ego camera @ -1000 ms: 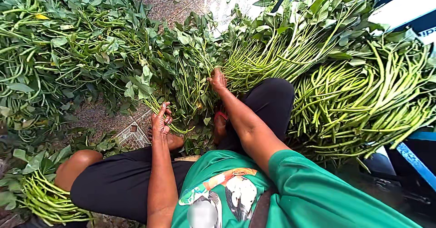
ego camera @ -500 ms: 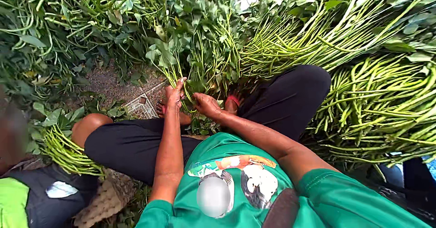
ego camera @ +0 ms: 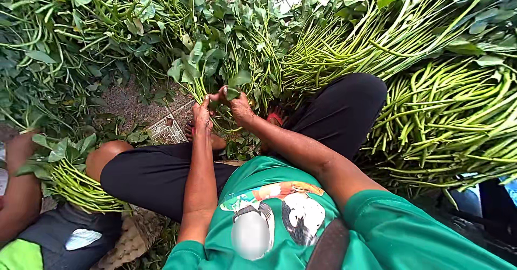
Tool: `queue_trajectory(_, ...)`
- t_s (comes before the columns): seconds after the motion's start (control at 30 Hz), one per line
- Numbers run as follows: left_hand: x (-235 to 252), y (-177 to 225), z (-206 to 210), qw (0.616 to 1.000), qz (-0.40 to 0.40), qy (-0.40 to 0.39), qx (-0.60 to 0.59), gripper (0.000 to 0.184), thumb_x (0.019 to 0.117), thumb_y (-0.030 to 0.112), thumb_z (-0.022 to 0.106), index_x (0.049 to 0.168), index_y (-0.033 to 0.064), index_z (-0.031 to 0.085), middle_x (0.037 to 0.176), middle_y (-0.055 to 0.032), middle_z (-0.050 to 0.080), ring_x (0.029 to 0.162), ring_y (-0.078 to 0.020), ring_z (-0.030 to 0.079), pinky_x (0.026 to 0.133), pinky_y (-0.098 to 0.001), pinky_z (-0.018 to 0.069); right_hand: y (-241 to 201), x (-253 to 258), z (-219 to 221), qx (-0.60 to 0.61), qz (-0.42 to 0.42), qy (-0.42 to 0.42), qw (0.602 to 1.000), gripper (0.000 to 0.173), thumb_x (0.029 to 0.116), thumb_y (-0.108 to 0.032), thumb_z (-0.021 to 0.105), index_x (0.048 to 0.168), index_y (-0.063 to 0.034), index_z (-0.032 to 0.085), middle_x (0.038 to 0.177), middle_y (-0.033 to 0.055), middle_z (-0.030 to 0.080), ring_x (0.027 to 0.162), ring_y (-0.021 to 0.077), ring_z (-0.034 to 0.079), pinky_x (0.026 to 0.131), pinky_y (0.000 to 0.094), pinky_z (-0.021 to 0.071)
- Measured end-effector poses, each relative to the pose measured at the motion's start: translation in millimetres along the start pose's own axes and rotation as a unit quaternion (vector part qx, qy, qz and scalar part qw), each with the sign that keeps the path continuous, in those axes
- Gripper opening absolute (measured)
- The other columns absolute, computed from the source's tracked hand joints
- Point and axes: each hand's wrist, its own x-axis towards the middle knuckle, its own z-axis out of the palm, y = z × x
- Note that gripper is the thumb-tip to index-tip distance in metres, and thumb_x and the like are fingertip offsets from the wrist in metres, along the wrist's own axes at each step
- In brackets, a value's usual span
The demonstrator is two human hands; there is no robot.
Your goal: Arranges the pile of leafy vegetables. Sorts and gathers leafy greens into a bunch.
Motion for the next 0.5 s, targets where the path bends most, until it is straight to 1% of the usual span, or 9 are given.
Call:
queue_trajectory(0.03,2,4,-7,1.000,0.015,0.012,-0.002,0.018,0.1096,0.018,0.049,0.113,0.0038,0.060,0.080,-0.0010,0.065,0.055,-0.0049,0.053,0.053,-0.0202,0.0478,1,-7,-4,0.014,0.031,-0.011,0.999,0.020,0.1096,-0.013,0.043,0.110,-0.0011,0.060,0.081,0.0018,0.064,0.076,0.0117,0.065,0.079,0.0356,0.0588)
queue_trajectory(0.1,5,13,-18,0.998,0.053,0.046,0.004,0.018,0.1103,0.016,0.047,0.111,0.0032,0.059,0.079,-0.0003,0.064,0.047,-0.0018,0.044,0.042,-0.0159,0.0379,3,-21,-18,-0.016,0.122,-0.052,0.991,0.020,0.1109,-0.018,0.042,0.106,-0.0046,0.056,0.057,-0.0070,0.043,0.049,0.0072,0.047,0.058,0.0319,0.0537)
queue_trajectory(0.17,7,25,-34,0.993,0.097,0.055,0.029,0.017,0.1097,0.014,0.048,0.111,0.0020,0.060,0.080,0.0003,0.064,0.048,-0.0013,0.044,0.043,-0.0156,0.0364,4,-28,-40,-0.252,0.198,-0.135,0.938,0.025,0.1104,-0.019,0.046,0.111,0.0021,0.059,0.062,0.0042,0.044,0.049,0.0138,0.045,0.052,0.0311,0.0475)
queue_trajectory(0.2,9,28,-41,0.991,0.113,0.054,0.046,0.017,0.1092,0.014,0.050,0.112,0.0020,0.061,0.079,0.0010,0.065,0.048,-0.0008,0.044,0.044,-0.0153,0.0364,1,-27,-49,-0.415,0.210,-0.194,0.863,0.028,0.1092,-0.019,0.050,0.117,0.0042,0.063,0.077,0.0153,0.058,0.062,0.0241,0.057,0.062,0.0408,0.0524)
queue_trajectory(0.23,10,31,-46,0.989,0.126,0.050,0.065,0.017,0.1087,0.015,0.051,0.112,0.0023,0.062,0.079,0.0018,0.064,0.048,-0.0002,0.043,0.044,-0.0150,0.0358,-4,-23,-52,-0.553,0.216,-0.247,0.766,0.029,0.1052,-0.020,0.059,0.122,0.0025,0.066,0.100,0.0231,0.069,0.089,0.0363,0.069,0.081,0.0557,0.0560)
queue_trajectory(0.3,13,33,-51,0.982,0.151,0.045,0.107,0.016,0.1079,0.014,0.052,0.114,0.0022,0.061,0.081,0.0029,0.063,0.052,0.0004,0.046,0.048,-0.0151,0.0379,-18,-22,-49,-0.699,0.211,-0.300,0.614,0.044,0.0910,-0.019,0.076,0.130,-0.0008,0.065,0.128,0.0293,0.064,0.122,0.0515,0.059,0.097,0.0767,0.0422)
queue_trajectory(0.33,14,32,-51,0.977,0.164,0.045,0.127,0.016,0.1073,0.014,0.053,0.114,0.0014,0.061,0.082,0.0030,0.064,0.055,0.0005,0.049,0.050,-0.0155,0.0400,-24,-20,-47,-0.724,0.194,-0.312,0.583,0.054,0.0858,-0.019,0.081,0.135,-0.0032,0.064,0.138,0.0299,0.058,0.130,0.0549,0.051,0.101,0.0816,0.0346)
queue_trajectory(0.4,11,32,-46,0.974,0.168,0.033,0.150,0.017,0.1070,0.014,0.054,0.115,0.0016,0.061,0.083,0.0033,0.064,0.059,0.0003,0.052,0.053,-0.0161,0.0421,-35,-15,-39,-0.720,0.137,-0.328,0.596,0.062,0.0801,-0.021,0.087,0.136,-0.0063,0.065,0.145,0.0262,0.054,0.134,0.0521,0.048,0.103,0.0792,0.0330)
queue_trajectory(0.5,5,29,-27,0.986,0.137,0.005,0.096,0.014,0.1074,0.014,0.054,0.113,0.0028,0.061,0.078,0.0026,0.065,0.051,0.0000,0.048,0.046,-0.0149,0.0387,-32,-11,-18,-0.650,0.046,-0.317,0.689,0.050,0.0926,-0.036,0.077,0.128,-0.0020,0.067,0.134,0.0234,0.062,0.125,0.0422,0.059,0.101,0.0643,0.0479)
